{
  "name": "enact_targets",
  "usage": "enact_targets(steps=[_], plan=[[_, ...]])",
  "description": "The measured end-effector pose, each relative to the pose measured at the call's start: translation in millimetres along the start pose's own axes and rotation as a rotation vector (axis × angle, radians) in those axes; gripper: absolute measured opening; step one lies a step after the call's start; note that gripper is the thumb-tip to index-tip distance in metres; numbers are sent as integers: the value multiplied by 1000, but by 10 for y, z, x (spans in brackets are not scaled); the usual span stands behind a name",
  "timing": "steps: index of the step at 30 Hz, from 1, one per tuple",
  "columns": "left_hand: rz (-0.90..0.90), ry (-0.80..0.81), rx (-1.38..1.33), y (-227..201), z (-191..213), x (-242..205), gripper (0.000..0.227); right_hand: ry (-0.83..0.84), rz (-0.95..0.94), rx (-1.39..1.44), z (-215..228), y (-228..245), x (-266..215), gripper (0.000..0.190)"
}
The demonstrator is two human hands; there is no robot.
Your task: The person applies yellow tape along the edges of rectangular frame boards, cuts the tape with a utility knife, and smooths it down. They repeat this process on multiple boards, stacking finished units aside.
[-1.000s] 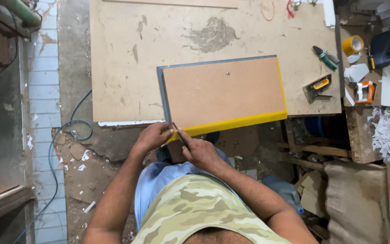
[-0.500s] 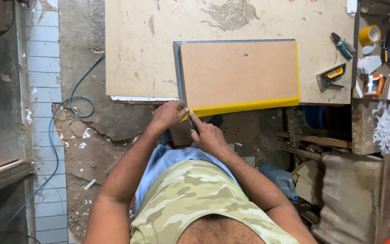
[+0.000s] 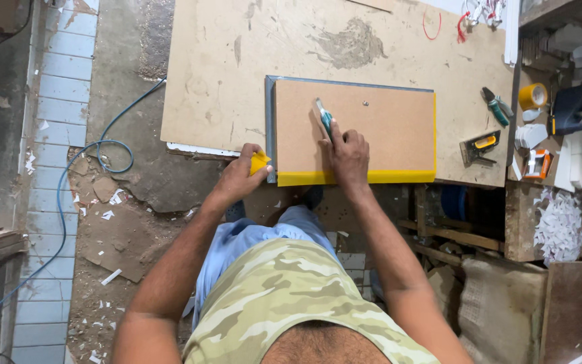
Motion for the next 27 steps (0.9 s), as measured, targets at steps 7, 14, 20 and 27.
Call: enact_targets(steps=[7,14,20,27], plan=[[-381,-151,485,-712,-264,141,71,-135,571,-69,-343,367,-441,46],[-387,-169,657,-933,-358,224,72,-161,632,67,-259,286,-432,50],[-414,-253,644,-1097,-414,155,67,-178,662,5,-283,-470,-641,54],[-288,-148,726,-1047,-561,213,59,-165,596,-166,-295,-2493,-976,56]])
Point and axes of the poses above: each hand's wrist, its own x-axis towards the middle knuckle, its own z-axis out of the back of the hand, y = z × x, the point moved 9 cm from there along x, towards the middle knuckle, and after that the axes turned 10 degrees about y, right-handed, at the moved point
